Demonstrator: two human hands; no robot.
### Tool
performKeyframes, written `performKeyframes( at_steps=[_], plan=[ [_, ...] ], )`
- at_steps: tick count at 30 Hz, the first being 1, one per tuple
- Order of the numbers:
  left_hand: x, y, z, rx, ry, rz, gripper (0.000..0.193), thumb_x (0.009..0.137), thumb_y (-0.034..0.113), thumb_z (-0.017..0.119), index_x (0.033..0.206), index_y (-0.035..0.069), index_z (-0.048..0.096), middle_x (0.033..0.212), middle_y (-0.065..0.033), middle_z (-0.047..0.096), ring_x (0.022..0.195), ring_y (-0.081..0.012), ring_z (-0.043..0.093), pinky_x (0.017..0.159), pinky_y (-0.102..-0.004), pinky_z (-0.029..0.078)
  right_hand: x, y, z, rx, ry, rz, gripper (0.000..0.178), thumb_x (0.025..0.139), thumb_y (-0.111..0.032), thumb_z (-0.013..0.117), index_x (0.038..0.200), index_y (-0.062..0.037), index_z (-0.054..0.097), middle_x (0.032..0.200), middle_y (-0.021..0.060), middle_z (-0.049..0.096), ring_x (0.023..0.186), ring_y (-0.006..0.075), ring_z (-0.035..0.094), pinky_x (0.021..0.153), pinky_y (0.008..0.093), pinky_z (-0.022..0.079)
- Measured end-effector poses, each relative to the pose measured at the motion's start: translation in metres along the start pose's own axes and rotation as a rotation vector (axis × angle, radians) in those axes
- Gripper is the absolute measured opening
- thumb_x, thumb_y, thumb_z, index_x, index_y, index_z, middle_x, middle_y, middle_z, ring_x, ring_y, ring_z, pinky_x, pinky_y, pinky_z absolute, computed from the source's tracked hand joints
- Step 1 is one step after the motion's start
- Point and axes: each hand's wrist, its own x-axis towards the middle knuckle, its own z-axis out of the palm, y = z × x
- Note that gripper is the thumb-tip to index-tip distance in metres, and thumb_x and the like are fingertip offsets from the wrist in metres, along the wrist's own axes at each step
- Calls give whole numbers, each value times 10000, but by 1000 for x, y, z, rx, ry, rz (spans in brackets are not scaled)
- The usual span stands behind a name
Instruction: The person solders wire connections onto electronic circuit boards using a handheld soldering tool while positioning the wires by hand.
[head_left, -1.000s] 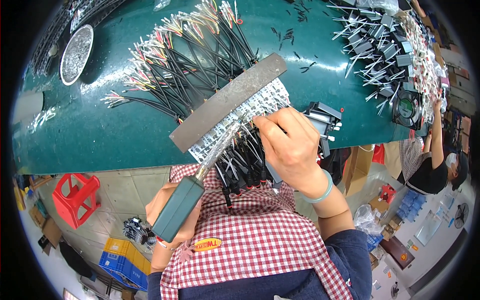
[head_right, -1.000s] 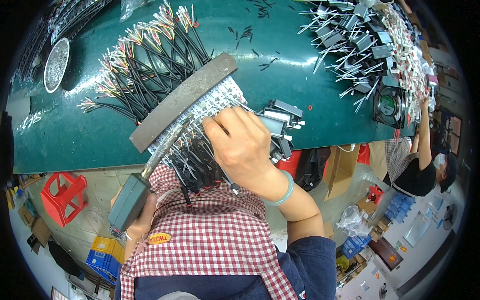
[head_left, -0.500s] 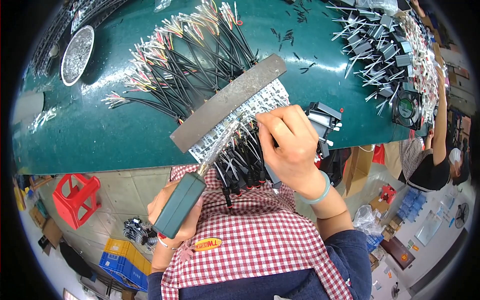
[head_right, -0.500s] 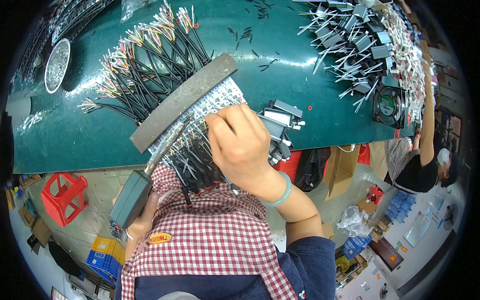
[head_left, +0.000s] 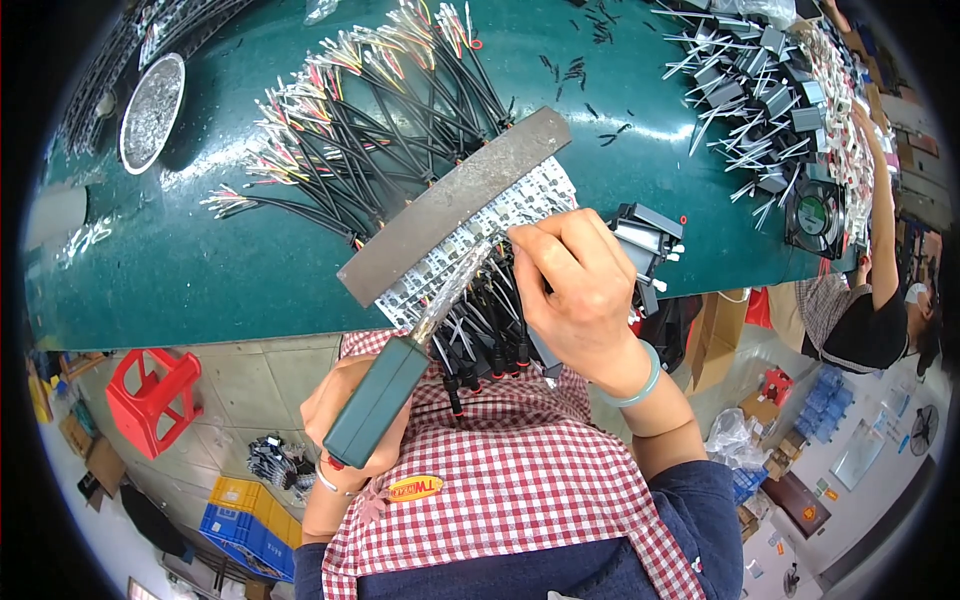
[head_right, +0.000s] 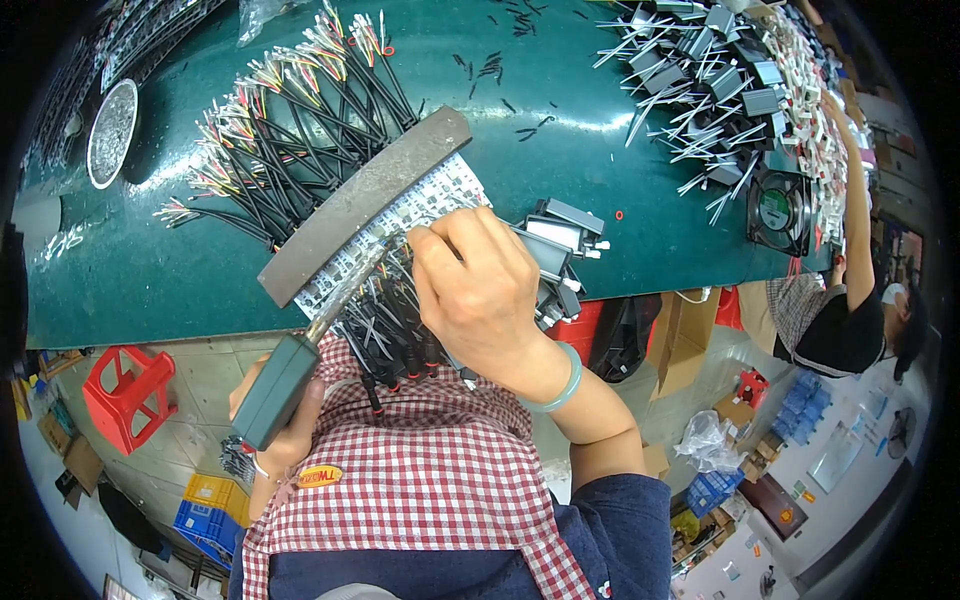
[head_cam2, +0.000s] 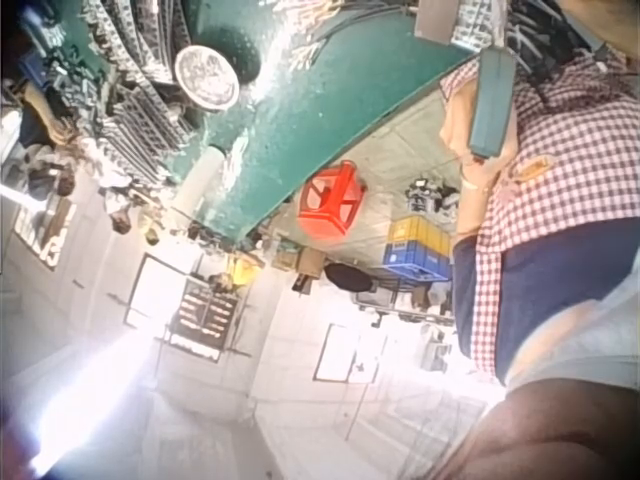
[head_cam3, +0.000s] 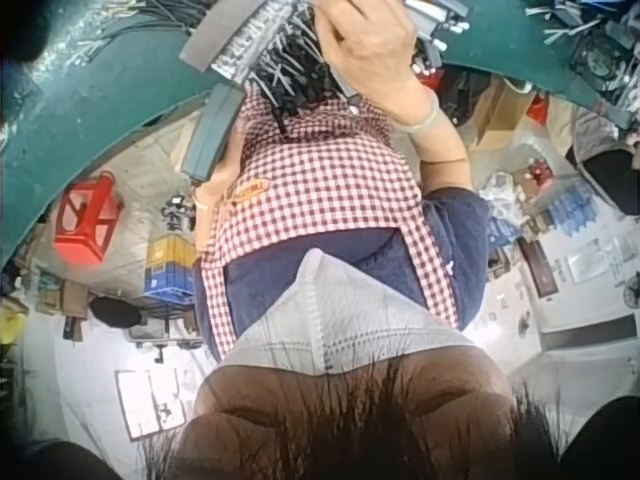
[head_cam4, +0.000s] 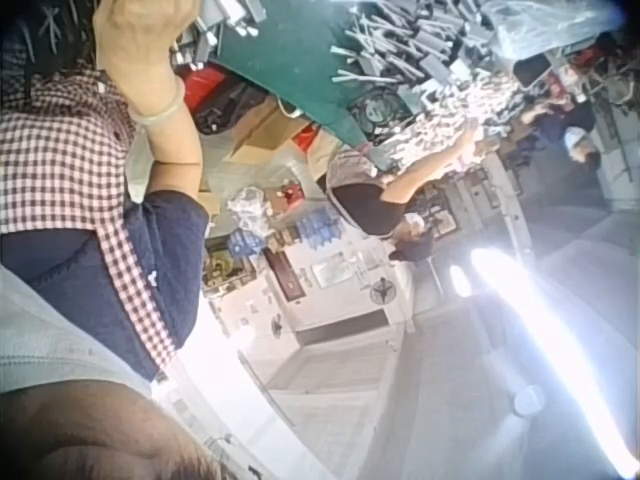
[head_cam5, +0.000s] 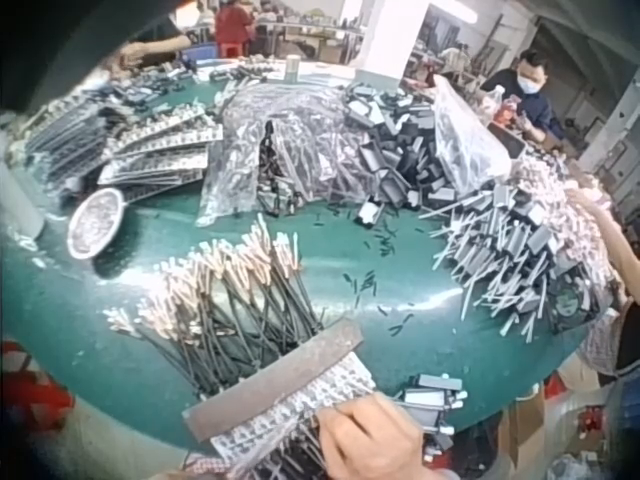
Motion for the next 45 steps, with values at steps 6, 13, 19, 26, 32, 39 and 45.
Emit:
performKeyframes(
  at_steps=[6,13,19,26,32,39,45],
  plan=[
    [-2,1,-1,-13,13,-21,234,726,61,759,927,-43,700,861,-166,677,720,-287,686,653,-335,524,0,0,2,3,-8,-4,202,689,21,701,881,-25,658,787,69,552,700,247,572,602,357,467],
    [0,5,-2,-13,2,-41,221,705,23,752,905,-53,695,839,-161,668,693,-284,681,635,-336,521,0,-2,0,-13,-3,-2,193,691,20,699,874,-23,655,786,71,551,701,248,573,606,358,470],
    [-9,0,-6,37,28,-40,180,705,38,768,846,-30,680,801,-152,656,652,-272,660,618,-326,515,3,-5,-1,-12,-18,28,215,685,98,724,862,-17,679,778,82,596,697,246,603,594,341,486],
    [-26,-50,-31,-484,946,-319,263,889,146,660,1117,16,640,1008,-74,622,921,-235,596,861,-384,468,3,-4,-5,-29,3,30,183,693,86,721,836,-16,669,768,82,592,684,251,595,577,349,478],
    [55,-62,-107,114,853,-278,334,891,-19,635,1216,-87,603,957,-65,654,637,-77,476,576,-218,368,9,-9,-12,-11,-105,51,128,726,38,723,824,-11,656,796,86,600,703,249,593,585,351,483],
    [48,-65,-74,-102,863,-210,317,851,-22,698,1155,-84,632,998,-90,676,595,-64,477,524,-204,361,72,72,-61,-298,54,24,90,803,14,684,883,-25,676,827,123,648,787,308,639,699,389,522],
    [35,-57,-56,-135,812,-238,333,848,-28,698,1167,-83,622,1067,-109,692,596,-65,483,507,-200,376,152,220,-55,-743,82,-315,130,740,-38,641,837,-99,704,852,25,659,857,227,626,746,354,498]
  ],
)
